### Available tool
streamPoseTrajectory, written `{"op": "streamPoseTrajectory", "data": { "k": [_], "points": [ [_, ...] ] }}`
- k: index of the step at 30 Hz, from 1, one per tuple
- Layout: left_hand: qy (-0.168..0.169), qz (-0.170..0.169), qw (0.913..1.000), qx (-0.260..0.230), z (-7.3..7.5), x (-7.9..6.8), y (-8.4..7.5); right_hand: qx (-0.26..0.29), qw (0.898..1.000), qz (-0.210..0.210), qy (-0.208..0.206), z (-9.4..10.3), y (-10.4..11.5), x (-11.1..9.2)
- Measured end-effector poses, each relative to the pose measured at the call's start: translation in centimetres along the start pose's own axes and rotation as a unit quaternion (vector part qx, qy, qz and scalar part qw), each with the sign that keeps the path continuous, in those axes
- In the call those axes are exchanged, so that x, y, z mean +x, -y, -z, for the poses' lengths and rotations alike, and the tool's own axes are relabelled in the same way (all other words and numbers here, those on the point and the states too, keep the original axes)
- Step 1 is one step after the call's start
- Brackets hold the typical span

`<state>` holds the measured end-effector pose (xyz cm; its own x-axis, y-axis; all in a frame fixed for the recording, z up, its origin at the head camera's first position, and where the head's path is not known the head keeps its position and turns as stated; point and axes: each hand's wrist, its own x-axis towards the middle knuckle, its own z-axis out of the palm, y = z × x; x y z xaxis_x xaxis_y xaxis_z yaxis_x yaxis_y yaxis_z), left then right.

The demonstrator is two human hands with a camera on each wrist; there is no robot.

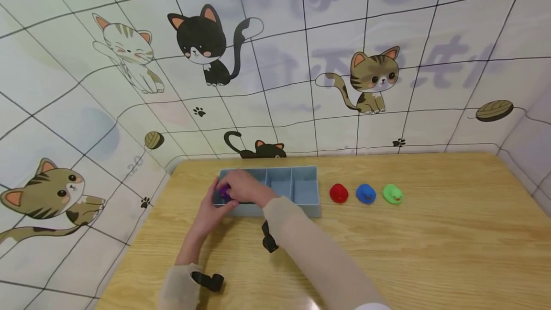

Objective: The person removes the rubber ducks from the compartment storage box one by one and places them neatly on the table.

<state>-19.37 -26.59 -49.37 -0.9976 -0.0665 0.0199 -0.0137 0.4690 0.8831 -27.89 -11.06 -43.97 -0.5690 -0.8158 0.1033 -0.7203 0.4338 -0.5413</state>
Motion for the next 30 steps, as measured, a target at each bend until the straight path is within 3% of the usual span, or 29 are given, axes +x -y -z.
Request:
{"op": "streamPoseTrajectory", "data": {
  "k": [11, 19, 30],
  "points": [
    [0.000, -0.006, 0.9998, -0.018, -0.4, 0.2, 0.0, 0.015, 0.999, 0.019, -0.021, 1.3, 0.4, -0.8],
    [-0.001, 0.004, 1.0000, -0.005, -0.4, 0.2, 0.1, 0.059, 0.998, 0.009, -0.031, 2.2, 0.7, -2.2],
    [-0.006, 0.014, 0.9996, 0.025, -0.2, 0.0, 0.0, 0.039, 0.998, 0.013, -0.044, 3.6, 0.4, -3.9]
  ]
}}
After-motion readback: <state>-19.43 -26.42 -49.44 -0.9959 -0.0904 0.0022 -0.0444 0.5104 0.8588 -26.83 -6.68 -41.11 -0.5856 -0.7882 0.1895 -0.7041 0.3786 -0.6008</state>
